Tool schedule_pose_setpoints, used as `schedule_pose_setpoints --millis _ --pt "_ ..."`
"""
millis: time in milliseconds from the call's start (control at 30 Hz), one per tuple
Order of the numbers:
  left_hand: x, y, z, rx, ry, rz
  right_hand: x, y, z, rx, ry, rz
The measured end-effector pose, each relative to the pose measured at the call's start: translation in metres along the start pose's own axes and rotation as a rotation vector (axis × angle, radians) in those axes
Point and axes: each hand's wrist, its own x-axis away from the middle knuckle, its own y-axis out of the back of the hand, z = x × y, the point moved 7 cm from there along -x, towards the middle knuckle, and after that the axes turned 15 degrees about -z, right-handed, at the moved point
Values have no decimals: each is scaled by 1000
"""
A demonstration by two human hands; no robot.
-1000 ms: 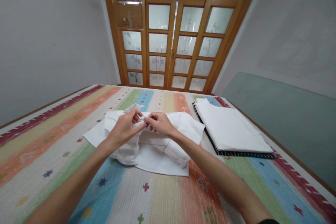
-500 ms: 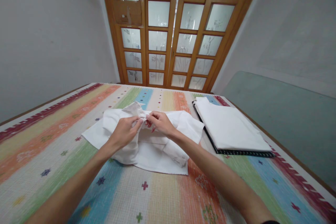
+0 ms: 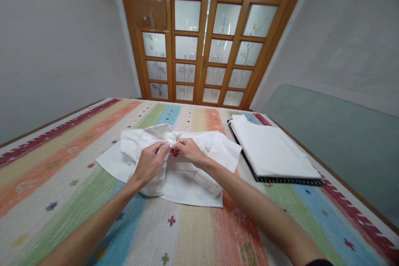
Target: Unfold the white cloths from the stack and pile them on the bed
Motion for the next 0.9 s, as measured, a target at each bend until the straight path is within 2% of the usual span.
schedule_pose_setpoints --millis 300,533,700,900 --pt "8 0 1 127 55 -13 4 6 9 124 234 -29" --pt "6 -2 12 196 105 -16 9 8 15 200 296 -48" --pt "6 -1 17 226 108 -24 11 8 16 184 294 -31" --pt "7 -2 18 198 81 -35 7 8 9 106 185 -7"
